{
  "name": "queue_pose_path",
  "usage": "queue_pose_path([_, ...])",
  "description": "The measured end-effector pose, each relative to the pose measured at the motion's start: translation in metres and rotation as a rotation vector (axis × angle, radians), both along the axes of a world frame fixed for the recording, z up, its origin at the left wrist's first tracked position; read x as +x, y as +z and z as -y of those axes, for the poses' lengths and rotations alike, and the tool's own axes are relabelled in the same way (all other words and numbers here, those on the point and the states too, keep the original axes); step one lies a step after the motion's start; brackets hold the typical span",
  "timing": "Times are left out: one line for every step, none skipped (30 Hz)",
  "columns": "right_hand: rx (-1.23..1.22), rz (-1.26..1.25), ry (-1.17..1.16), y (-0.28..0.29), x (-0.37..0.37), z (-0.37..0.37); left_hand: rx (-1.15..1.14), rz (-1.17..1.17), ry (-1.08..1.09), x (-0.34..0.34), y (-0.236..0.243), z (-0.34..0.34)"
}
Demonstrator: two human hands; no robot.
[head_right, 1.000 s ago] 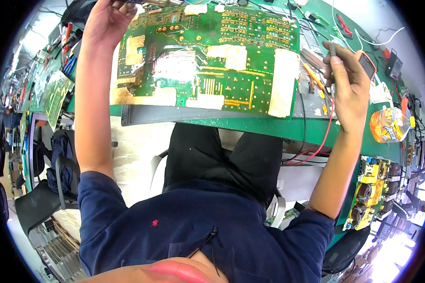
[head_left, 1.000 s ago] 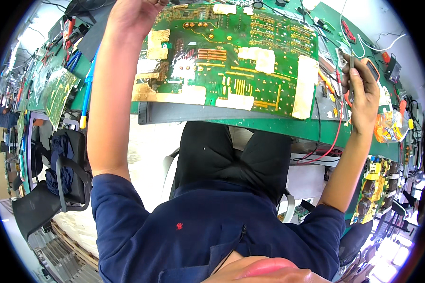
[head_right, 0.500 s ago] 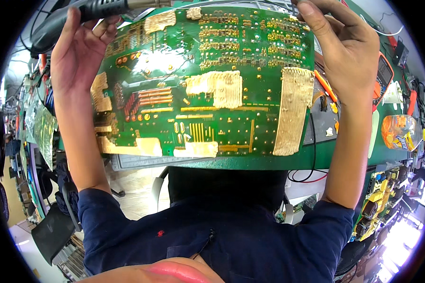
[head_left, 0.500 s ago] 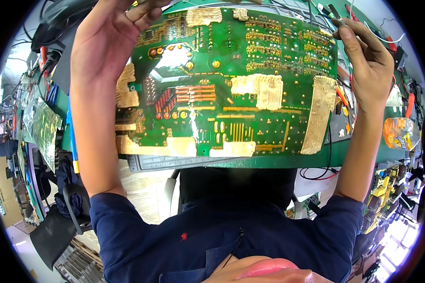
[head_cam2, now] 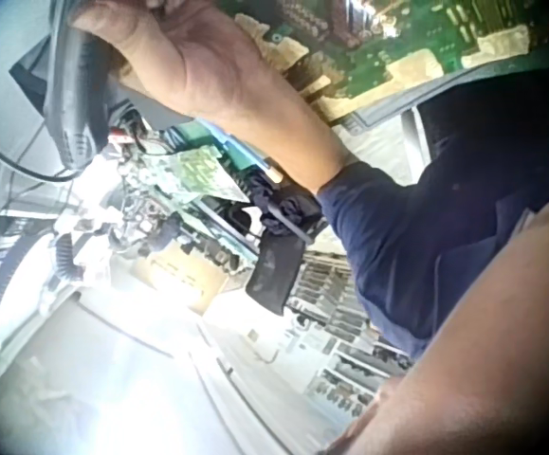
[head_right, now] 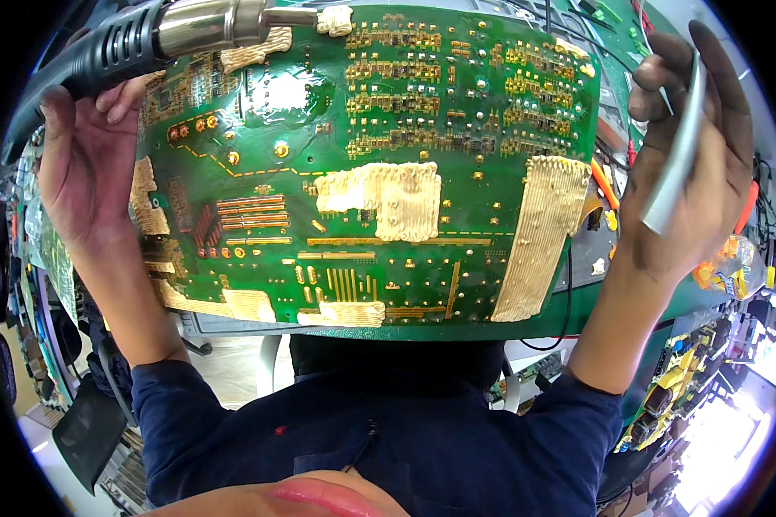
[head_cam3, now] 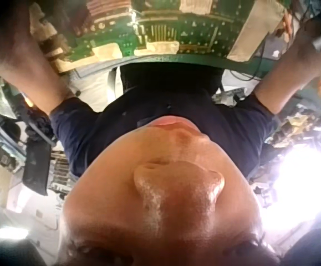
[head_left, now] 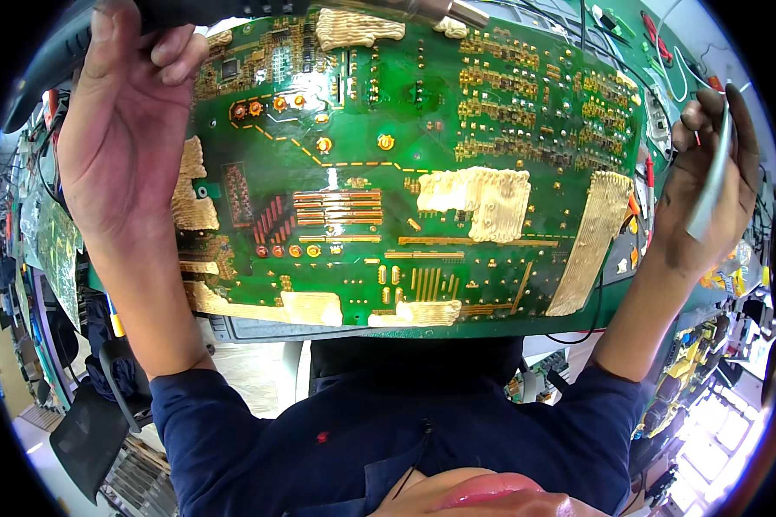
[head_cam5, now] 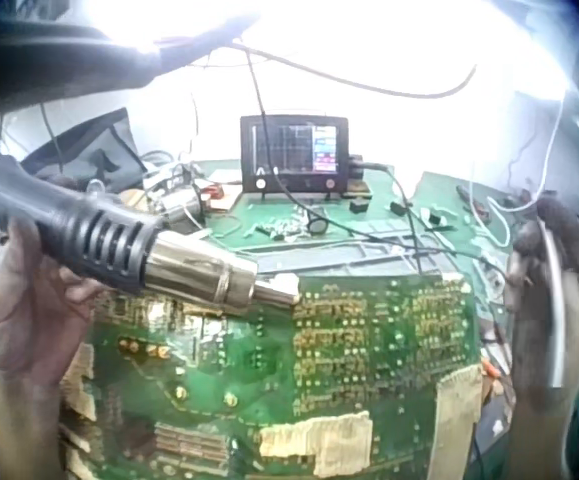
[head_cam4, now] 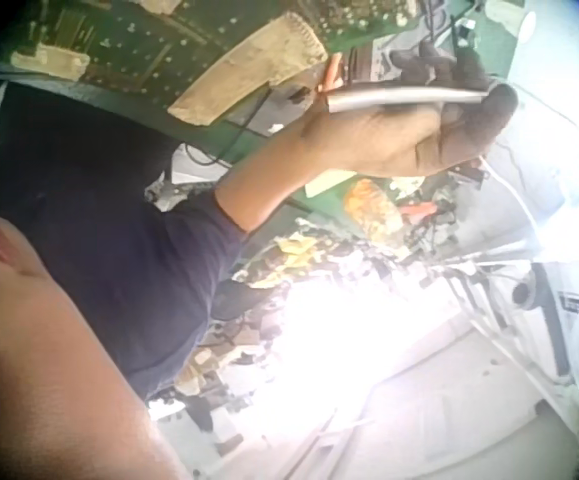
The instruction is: The person uses a heat gun and a metal tool to work on components on a green circuit board. They move the heat gun over the board while using the tool to nudge small parts, handling the board one section at a time.
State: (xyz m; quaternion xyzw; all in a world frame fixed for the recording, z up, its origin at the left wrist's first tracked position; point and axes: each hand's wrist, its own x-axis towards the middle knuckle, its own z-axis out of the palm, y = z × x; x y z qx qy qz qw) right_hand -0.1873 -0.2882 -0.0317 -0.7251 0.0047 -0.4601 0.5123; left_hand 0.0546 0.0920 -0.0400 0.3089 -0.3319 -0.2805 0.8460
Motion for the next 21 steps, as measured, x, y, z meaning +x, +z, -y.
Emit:
queue_pose_path([-0.025,-0.014,-0.025,-0.002,0.001,-0.001,0.011,-0.005,0.076,0.0,-0.001,-0.004])
queue_pose_path([-0.051,-0.029,-0.054,-0.002,0.002,-0.006,0.025,0.011,0.109,0.0,-0.003,-0.004])
queue_pose_path([-0.046,-0.018,0.016,-0.004,0.002,-0.005,0.038,0.026,0.143,0.0,-0.004,-0.005])
queue_pose_path([-0.04,-0.009,0.087,-0.005,0.001,-0.003,0.054,0.064,0.137,0.0,-0.004,-0.004])
queue_pose_path([-0.031,-0.003,0.158,-0.006,0.001,-0.002,0.069,0.083,0.139,0.0,-0.004,-0.003])
queue_pose_path([-0.025,0.004,0.278,-0.006,0.0,-0.003,0.082,0.102,0.139,0.0,-0.005,-0.002])
queue_pose_path([-0.007,-0.025,0.295,-0.005,-0.002,-0.006,0.095,0.102,0.147,0.002,-0.005,0.0])
queue_pose_path([0.017,-0.052,0.315,-0.005,-0.003,-0.01,0.114,0.104,0.16,0.001,-0.005,0.0])
queue_pose_path([0.04,-0.082,0.334,-0.004,-0.005,-0.013,0.123,0.115,0.123,0.004,-0.006,-0.002])
queue_pose_path([0.049,-0.145,0.26,-0.002,-0.009,-0.016,0.13,0.126,0.086,0.006,-0.007,-0.003])
queue_pose_path([0.048,-0.151,0.26,-0.007,-0.007,-0.015,0.138,0.153,0.016,0.009,-0.004,-0.011])
queue_pose_path([0.049,-0.157,0.261,-0.012,-0.004,-0.015,0.153,0.178,0.001,0.007,-0.004,-0.018])
queue_pose_path([0.051,-0.164,0.264,-0.018,-0.001,-0.015,0.17,0.203,-0.013,0.004,-0.002,-0.024])
queue_pose_path([0.054,-0.147,0.239,-0.017,-0.003,-0.015,0.168,0.219,-0.003,-0.002,-0.002,-0.011])
queue_pose_path([0.058,-0.128,0.216,-0.017,-0.005,-0.015,0.163,0.217,-0.007,-0.002,-0.002,-0.006])
queue_pose_path([0.065,-0.124,0.207,-0.015,-0.006,-0.017,0.159,0.216,-0.01,-0.002,-0.002,-0.001])
queue_pose_path([0.084,-0.114,0.211,-0.017,-0.006,-0.018,0.163,0.202,-0.017,0.0,-0.001,-0.001])
queue_pose_path([0.105,-0.119,0.227,-0.016,-0.005,-0.021,0.175,0.2,-0.016,0.001,0.0,-0.003])
queue_pose_path([0.139,-0.124,0.286,-0.014,-0.007,-0.017,0.186,0.199,-0.014,0.002,0.0,-0.004])
queue_pose_path([0.173,-0.132,0.34,-0.012,-0.009,-0.014,0.204,0.209,-0.006,0.003,0.0,-0.008])
queue_pose_path([0.208,-0.141,0.396,-0.01,-0.01,-0.011,0.212,0.212,0.011,0.003,0.001,-0.01])
